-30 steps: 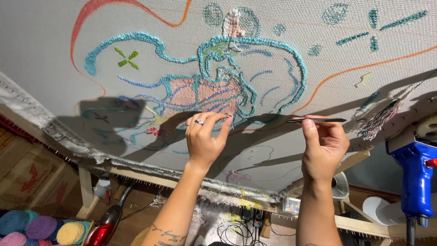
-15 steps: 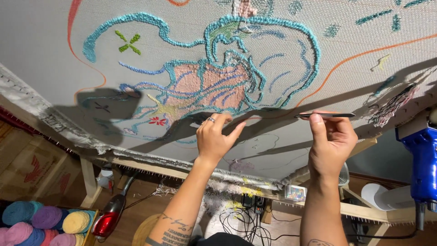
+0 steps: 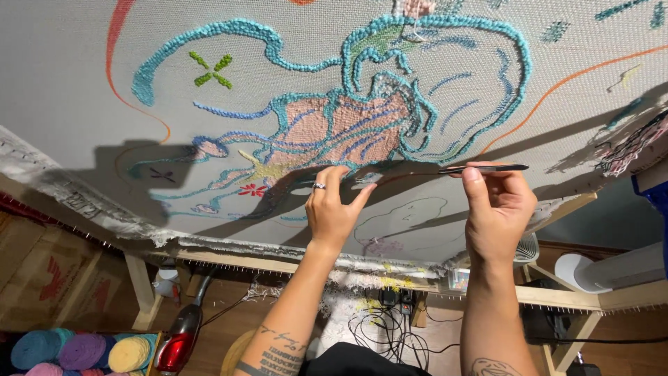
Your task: Trimming and refining details on a tufted rug using tweezers to pull out stray yarn strands.
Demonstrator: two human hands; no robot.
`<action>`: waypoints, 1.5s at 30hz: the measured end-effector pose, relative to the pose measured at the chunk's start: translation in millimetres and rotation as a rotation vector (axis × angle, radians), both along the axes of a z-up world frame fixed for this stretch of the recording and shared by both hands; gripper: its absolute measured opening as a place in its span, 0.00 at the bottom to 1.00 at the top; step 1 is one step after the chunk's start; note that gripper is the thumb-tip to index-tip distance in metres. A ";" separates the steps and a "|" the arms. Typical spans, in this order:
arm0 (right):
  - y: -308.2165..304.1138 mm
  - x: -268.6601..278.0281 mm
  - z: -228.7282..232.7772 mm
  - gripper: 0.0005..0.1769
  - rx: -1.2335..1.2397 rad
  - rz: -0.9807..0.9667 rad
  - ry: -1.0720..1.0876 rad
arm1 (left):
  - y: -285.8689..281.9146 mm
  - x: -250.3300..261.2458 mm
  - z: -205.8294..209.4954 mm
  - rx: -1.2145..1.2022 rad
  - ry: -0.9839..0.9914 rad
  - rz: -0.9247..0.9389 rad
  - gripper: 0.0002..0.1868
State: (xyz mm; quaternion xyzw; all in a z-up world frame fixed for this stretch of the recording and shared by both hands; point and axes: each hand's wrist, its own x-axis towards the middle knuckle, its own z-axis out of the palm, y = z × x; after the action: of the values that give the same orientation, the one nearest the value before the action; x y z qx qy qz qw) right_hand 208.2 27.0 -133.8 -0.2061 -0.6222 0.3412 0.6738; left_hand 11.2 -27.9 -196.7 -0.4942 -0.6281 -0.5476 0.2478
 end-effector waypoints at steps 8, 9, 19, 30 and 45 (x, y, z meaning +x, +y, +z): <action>-12.5 -26.7 1.1 0.07 -0.001 -0.031 -0.023 | 22.7 0.9 -27.9 0.048 0.098 -0.163 0.10; -13.7 -29.7 2.4 0.07 -0.003 -0.033 -0.030 | 24.2 1.5 -31.5 0.058 0.102 -0.208 0.08; -14.1 -38.7 -0.1 0.08 -0.032 -0.072 -0.039 | 19.7 -29.3 -12.6 0.238 -0.040 -0.208 0.16; -14.2 -43.9 0.7 0.08 -0.034 -0.087 -0.054 | 3.4 -28.1 28.1 0.232 -0.034 -0.210 0.11; -21.4 -53.6 18.9 0.09 -0.002 -0.153 -0.028 | 24.6 -23.1 15.6 0.200 0.049 -0.287 0.11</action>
State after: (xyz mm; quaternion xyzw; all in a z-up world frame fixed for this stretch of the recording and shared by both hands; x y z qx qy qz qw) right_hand 154.6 5.6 -114.8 -0.2584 -0.6136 0.2865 0.6889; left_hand -11.9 -3.3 -181.0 -0.5651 -0.4873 -0.6247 0.2303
